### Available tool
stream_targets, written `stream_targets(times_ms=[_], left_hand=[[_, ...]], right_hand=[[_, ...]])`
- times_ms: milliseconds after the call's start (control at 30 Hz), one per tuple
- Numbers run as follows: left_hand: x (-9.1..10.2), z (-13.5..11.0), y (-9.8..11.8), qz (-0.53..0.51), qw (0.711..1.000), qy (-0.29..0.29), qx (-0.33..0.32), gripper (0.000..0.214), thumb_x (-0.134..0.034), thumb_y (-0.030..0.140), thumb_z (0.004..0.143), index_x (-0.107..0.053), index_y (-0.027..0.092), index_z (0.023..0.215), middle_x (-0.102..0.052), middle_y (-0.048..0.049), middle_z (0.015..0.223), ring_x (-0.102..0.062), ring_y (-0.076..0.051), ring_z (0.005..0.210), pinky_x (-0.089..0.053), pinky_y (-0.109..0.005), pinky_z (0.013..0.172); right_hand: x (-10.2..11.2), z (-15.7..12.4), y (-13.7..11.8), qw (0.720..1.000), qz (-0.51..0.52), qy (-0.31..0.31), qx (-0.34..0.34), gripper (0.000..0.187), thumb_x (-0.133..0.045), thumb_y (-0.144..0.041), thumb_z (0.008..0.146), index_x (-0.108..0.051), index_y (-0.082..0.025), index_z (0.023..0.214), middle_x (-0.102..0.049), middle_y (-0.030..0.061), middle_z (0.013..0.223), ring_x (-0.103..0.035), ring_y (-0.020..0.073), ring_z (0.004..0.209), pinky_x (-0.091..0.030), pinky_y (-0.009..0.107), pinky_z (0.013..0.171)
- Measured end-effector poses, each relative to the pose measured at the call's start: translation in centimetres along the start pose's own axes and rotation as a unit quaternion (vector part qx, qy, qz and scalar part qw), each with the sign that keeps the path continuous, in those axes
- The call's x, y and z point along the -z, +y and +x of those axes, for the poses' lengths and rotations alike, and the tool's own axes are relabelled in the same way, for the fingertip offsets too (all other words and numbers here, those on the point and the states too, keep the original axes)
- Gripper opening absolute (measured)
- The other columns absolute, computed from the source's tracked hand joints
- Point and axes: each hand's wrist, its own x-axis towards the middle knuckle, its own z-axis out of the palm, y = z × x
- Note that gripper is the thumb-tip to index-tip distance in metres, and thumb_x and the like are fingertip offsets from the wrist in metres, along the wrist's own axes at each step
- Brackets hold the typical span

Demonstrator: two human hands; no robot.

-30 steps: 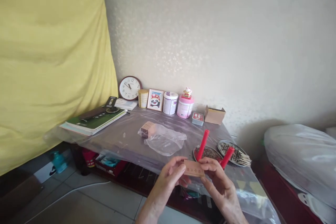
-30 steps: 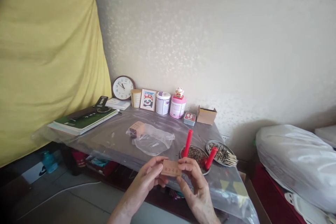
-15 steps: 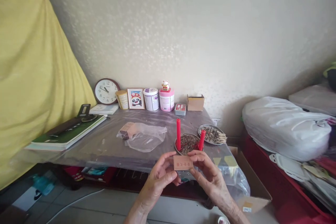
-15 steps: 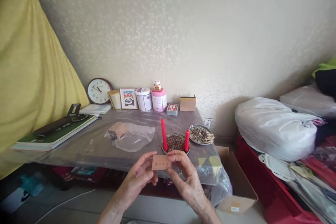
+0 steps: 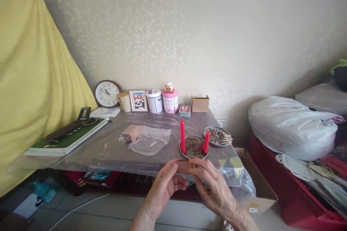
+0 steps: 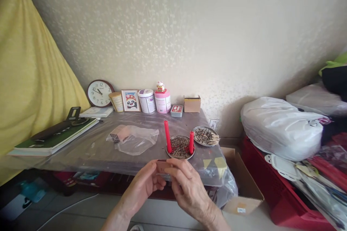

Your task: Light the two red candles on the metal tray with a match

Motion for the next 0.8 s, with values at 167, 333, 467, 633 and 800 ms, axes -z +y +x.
stream_targets(times_ms=[167, 333, 467, 633, 800], left_hand=[[-0.2, 0.2, -0.1, -0.137, 0.989, -0.006, 0.05, 0.024, -0.055, 0.029, 0.087, -0.068, 0.011, 0.095, -0.07, -0.0096, 0.092, -0.063, -0.015, 0.083, -0.048, -0.026, 0.076], [-0.3, -0.2, 0.3, -0.155, 0.987, -0.036, 0.024, 0.021, -0.054, 0.021, 0.088, -0.066, 0.014, 0.102, -0.068, -0.0071, 0.09, -0.061, -0.014, 0.085, -0.046, -0.026, 0.079], [-0.4, -0.3, 0.4, -0.154, 0.986, -0.063, 0.004, 0.024, -0.052, 0.021, 0.088, -0.062, 0.017, 0.11, -0.067, -0.0086, 0.096, -0.06, -0.016, 0.091, -0.044, -0.031, 0.084], [-0.2, -0.1, -0.4, -0.19, 0.979, -0.069, 0.007, 0.029, -0.056, 0.027, 0.086, -0.06, 0.016, 0.113, -0.064, -0.0094, 0.098, -0.058, -0.016, 0.09, -0.043, -0.029, 0.081], [0.1, 0.0, -0.8, -0.186, 0.981, -0.055, -0.012, 0.031, -0.056, 0.032, 0.086, -0.059, 0.017, 0.113, -0.063, -0.0078, 0.098, -0.057, -0.016, 0.087, -0.044, -0.029, 0.077]], right_hand=[[-0.8, -0.3, -0.3, 0.988, -0.085, -0.045, 0.122, 0.033, -0.045, -0.009, 0.091, -0.053, -0.017, 0.123, -0.06, 0.0098, 0.126, -0.053, 0.0214, 0.113, -0.048, 0.037, 0.092], [-1.4, -0.8, -0.3, 0.989, -0.078, -0.002, 0.127, 0.047, -0.045, -0.002, 0.089, -0.042, -0.017, 0.134, -0.055, 0.0121, 0.132, -0.05, 0.0217, 0.118, -0.048, 0.038, 0.092], [-1.6, -1.0, -0.4, 0.992, -0.045, 0.04, 0.112, 0.05, -0.044, 0.002, 0.087, -0.041, -0.014, 0.134, -0.06, 0.0128, 0.121, -0.053, 0.0202, 0.114, -0.048, 0.036, 0.092], [-1.3, -0.8, -1.3, 0.992, -0.018, 0.065, 0.103, 0.038, -0.047, 0.0, 0.085, -0.055, -0.017, 0.117, -0.062, 0.0101, 0.109, -0.056, 0.0202, 0.105, -0.048, 0.036, 0.091], [-0.7, -0.2, -2.2, 0.997, 0.043, 0.064, -0.029, 0.023, -0.051, -0.01, 0.085, -0.055, -0.02, 0.105, -0.057, 0.0092, 0.108, -0.057, 0.0199, 0.1, -0.05, 0.033, 0.085]])
